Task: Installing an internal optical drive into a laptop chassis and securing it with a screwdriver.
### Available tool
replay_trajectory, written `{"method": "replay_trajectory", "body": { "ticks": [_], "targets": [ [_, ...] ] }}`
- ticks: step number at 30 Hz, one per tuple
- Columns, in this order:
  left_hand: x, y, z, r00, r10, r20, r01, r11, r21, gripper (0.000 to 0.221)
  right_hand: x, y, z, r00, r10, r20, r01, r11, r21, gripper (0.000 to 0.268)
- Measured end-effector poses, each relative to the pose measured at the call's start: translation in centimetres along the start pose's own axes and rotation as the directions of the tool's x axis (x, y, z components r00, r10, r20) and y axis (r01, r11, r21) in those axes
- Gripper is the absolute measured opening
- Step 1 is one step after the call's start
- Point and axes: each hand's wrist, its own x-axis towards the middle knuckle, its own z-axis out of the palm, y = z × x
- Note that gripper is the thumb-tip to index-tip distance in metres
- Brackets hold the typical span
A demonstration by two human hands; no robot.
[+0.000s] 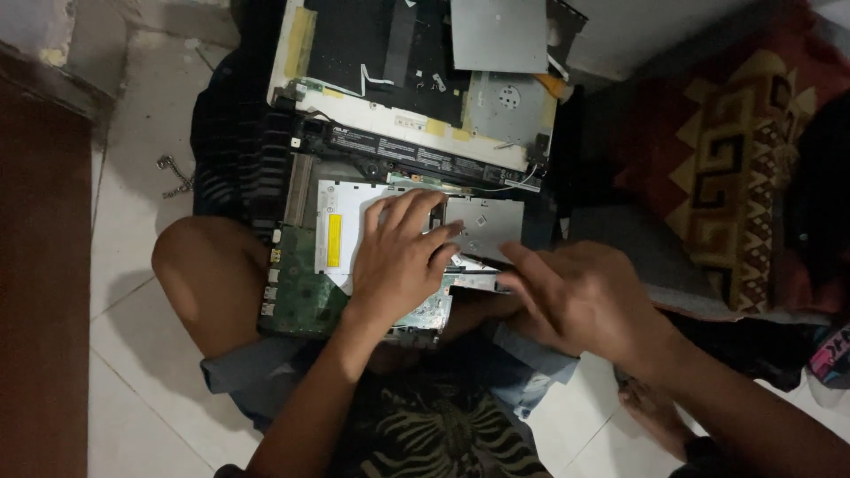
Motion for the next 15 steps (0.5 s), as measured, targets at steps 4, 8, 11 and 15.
{"method": "replay_trajectory", "body": {
  "ticks": [4,8,11,15],
  "targets": [
    [0.0,0.1,-0.2,1.000,0.001,-0.013,-0.002,1.000,-0.016,0.017,0.7,0.2,-0.3,0.995,-0.082,0.064,0.084,0.996,-0.034,0.042],
    [0.1,0.1,-0.2,1.000,0.011,-0.015,-0.012,1.000,-0.026,0.018,-0.7,1.2,0.8,0.998,-0.038,0.052,0.040,0.999,-0.033,0.043],
    [0.1,0.1,-0.3,1.000,0.008,-0.013,-0.009,1.000,-0.029,0.014,-0.5,1.0,0.7,0.998,-0.009,0.055,0.011,1.000,-0.029,0.042],
    [0.0,0.2,-0.5,1.000,0.008,-0.021,-0.009,0.999,-0.042,0.017,0.2,-0.8,-0.5,0.983,0.175,-0.056,-0.167,0.978,0.122,0.025]
  ]
}}
